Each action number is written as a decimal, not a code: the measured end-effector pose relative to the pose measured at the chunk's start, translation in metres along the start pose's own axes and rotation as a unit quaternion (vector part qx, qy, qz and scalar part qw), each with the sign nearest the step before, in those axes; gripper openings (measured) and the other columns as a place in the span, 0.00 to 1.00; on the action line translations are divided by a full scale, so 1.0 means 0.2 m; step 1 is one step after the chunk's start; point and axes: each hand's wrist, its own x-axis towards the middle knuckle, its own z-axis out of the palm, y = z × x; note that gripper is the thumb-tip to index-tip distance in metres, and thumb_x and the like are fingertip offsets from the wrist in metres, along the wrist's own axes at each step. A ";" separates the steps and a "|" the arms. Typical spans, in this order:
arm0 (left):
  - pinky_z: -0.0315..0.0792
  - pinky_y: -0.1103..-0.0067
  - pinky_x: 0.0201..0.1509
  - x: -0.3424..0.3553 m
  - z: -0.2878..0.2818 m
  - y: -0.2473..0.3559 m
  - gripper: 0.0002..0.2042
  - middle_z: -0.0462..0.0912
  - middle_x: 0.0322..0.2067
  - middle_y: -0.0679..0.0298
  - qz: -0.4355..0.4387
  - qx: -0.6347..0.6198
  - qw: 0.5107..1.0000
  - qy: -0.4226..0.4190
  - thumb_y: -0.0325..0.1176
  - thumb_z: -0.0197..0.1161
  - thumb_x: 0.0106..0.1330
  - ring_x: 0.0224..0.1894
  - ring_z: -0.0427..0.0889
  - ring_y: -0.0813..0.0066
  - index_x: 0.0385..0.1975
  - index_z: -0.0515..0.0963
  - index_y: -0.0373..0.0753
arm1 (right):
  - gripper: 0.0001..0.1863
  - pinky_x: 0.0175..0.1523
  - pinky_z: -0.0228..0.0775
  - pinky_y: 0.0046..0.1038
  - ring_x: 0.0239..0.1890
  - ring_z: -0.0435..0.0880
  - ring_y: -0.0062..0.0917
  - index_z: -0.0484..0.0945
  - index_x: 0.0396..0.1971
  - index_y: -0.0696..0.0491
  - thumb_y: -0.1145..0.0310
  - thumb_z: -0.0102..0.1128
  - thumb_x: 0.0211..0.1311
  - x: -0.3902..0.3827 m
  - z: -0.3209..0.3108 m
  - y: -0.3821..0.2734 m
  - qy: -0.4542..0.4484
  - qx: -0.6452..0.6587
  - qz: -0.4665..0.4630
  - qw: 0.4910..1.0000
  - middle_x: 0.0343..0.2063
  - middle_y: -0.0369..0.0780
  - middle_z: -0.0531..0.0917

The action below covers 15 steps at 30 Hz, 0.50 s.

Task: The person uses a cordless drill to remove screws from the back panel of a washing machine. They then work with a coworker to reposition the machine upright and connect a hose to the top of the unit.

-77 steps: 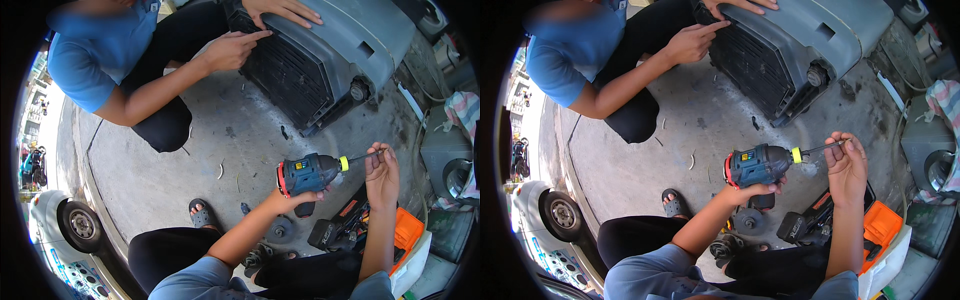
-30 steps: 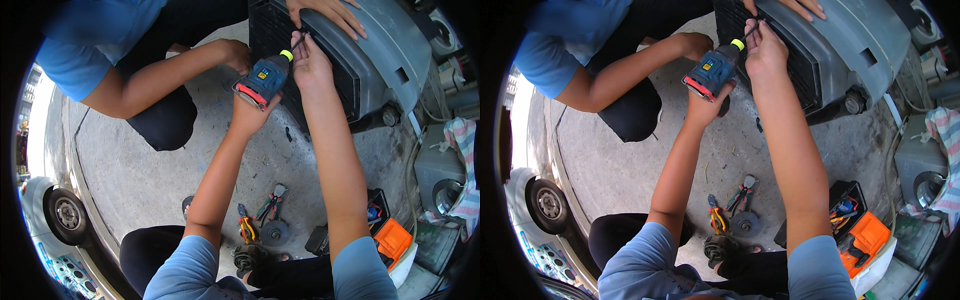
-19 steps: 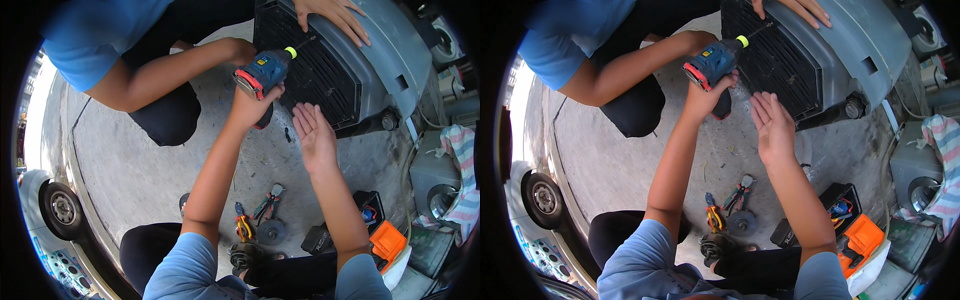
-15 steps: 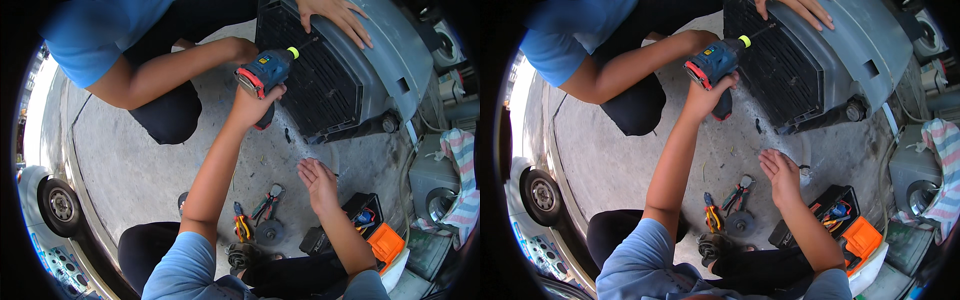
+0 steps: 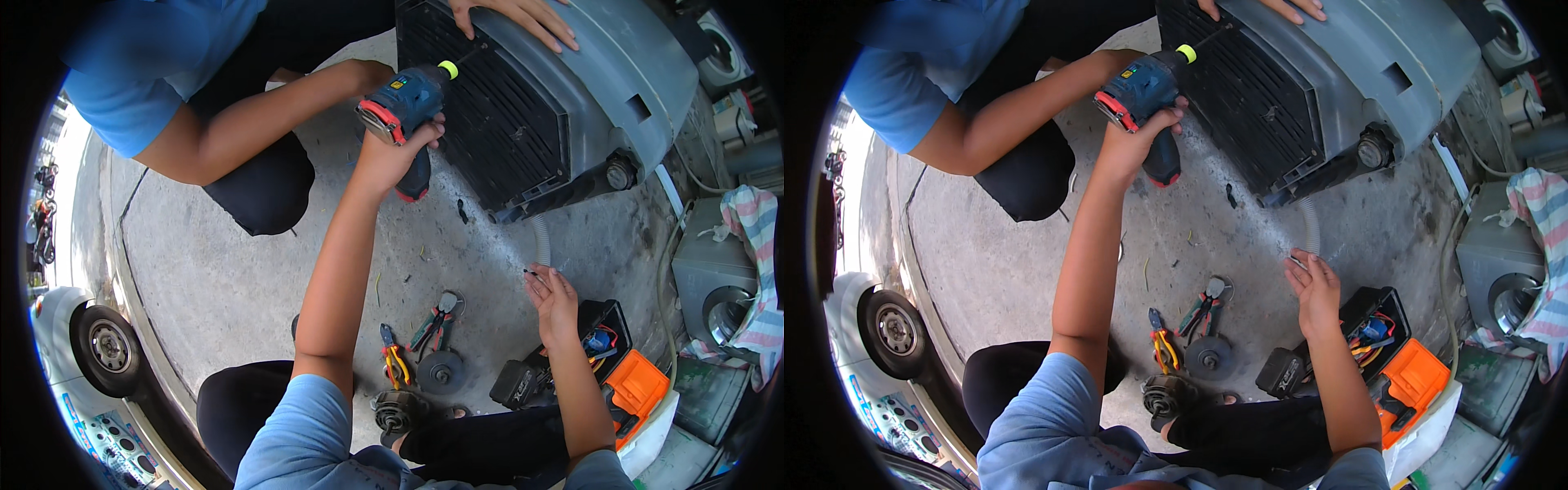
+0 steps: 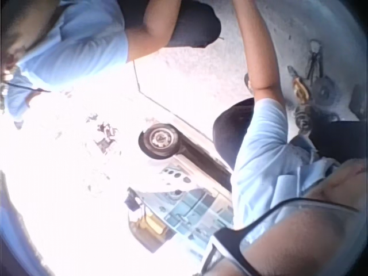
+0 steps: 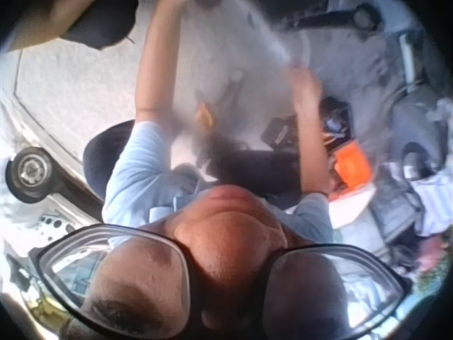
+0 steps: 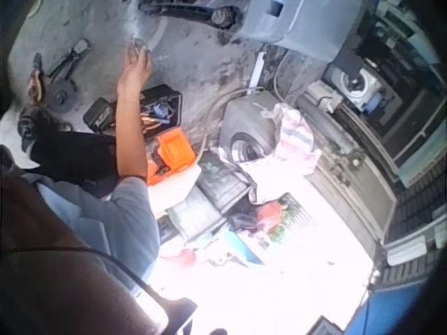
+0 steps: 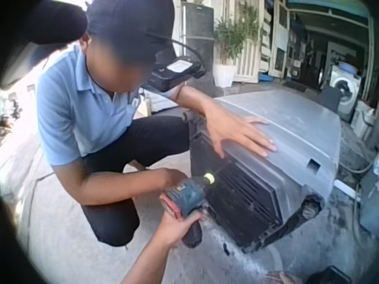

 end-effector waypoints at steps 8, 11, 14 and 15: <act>0.76 0.77 0.36 -0.12 -0.04 -0.02 0.16 0.82 0.35 0.59 -0.090 -0.149 0.982 0.069 0.26 0.62 0.58 0.29 0.80 0.72 0.47 0.75 0.34 | 0.14 0.57 0.73 0.33 0.49 0.82 0.32 0.76 0.46 0.59 0.63 0.51 0.73 -0.01 -0.23 -0.18 0.003 0.021 -0.033 0.999 0.46 0.45 0.82; 0.75 0.74 0.39 -0.26 -0.12 -0.19 0.19 0.78 0.37 0.59 -0.113 -0.182 0.973 0.082 0.29 0.59 0.60 0.30 0.78 0.70 0.53 0.71 0.36 | 0.13 0.51 0.76 0.29 0.42 0.84 0.28 0.77 0.45 0.59 0.64 0.53 0.73 -0.08 -0.53 -0.25 0.084 -0.047 -0.134 0.986 0.42 0.44 0.83; 0.74 0.72 0.41 -0.43 -0.10 -0.41 0.20 0.77 0.38 0.60 -0.183 -0.238 0.951 0.080 0.32 0.59 0.63 0.31 0.77 0.70 0.55 0.69 0.37 | 0.14 0.43 0.75 0.22 0.32 0.82 0.21 0.79 0.42 0.61 0.63 0.55 0.72 -0.28 -1.14 -0.13 0.265 -0.210 -0.243 0.909 0.35 0.40 0.84; 0.74 0.72 0.41 -0.49 -0.07 -0.49 0.19 0.77 0.38 0.60 -0.204 -0.260 0.940 0.082 0.32 0.59 0.63 0.31 0.78 0.70 0.54 0.69 0.37 | 0.14 0.41 0.73 0.21 0.31 0.81 0.19 0.79 0.42 0.61 0.63 0.55 0.72 -0.38 -1.39 -0.08 0.317 -0.256 -0.263 0.875 0.34 0.39 0.83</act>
